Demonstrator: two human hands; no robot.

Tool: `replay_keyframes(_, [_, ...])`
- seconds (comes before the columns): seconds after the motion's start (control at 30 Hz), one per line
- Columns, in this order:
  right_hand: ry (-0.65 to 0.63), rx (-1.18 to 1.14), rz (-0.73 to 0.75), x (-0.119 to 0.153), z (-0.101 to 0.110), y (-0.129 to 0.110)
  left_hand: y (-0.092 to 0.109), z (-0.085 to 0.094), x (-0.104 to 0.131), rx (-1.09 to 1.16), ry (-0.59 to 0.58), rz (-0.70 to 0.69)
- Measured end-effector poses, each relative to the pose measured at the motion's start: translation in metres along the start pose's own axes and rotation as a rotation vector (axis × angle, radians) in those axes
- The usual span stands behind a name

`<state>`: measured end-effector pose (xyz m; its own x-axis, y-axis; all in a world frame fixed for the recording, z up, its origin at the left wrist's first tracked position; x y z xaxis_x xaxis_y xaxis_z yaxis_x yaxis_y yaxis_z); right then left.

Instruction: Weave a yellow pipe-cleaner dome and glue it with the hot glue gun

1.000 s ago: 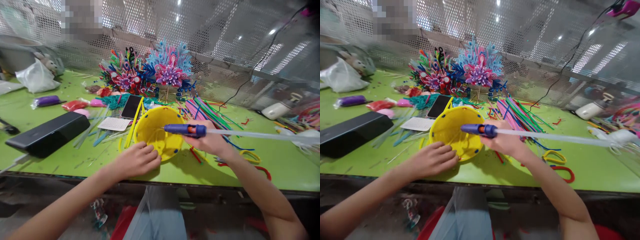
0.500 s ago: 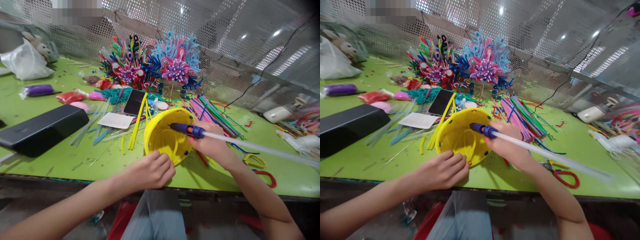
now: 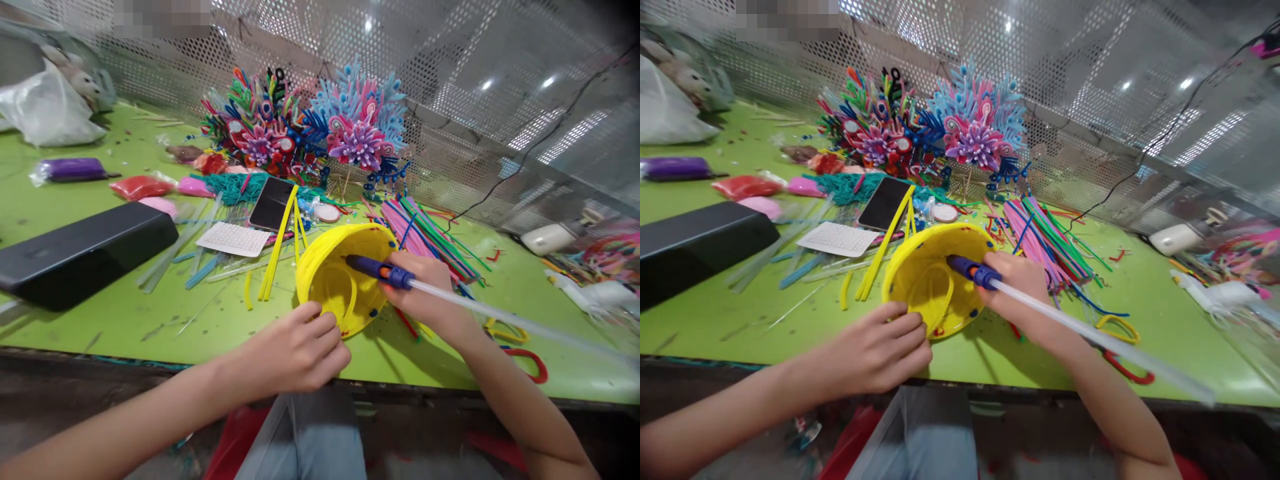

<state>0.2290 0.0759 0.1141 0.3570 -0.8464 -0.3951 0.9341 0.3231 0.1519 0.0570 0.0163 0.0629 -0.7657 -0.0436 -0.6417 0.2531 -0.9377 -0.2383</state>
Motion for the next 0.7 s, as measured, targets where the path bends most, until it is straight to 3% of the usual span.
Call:
replay_keyframes(0.13, [0.041, 0.029, 0.104, -0.001, 0.006, 0.001, -0.005, 0.002, 0.002, 0.017, 0.007, 0.036])
replay_keyframes(0.33, [0.107, 0.263, 0.463, 0.002, 0.004, -0.024, -0.002, 0.0, 0.002, 0.12, -0.038, -0.063])
replay_keyframes(0.7, [0.177, 0.256, 0.433, 0.004, 0.007, -0.025, -0.004, 0.001, 0.001, 0.108, -0.002, -0.014])
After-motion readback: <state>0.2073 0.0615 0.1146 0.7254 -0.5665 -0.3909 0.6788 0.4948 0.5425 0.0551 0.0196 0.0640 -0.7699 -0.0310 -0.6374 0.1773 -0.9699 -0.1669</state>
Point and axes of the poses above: each hand's wrist, its own x-axis away from the middle knuckle, its own z-axis out of the back of the hand, y = z × x, the point moved 6 cm from there along -x, towards the middle knuckle, and after that the axes turned 4 degrees about x, right-handed, at the moved point
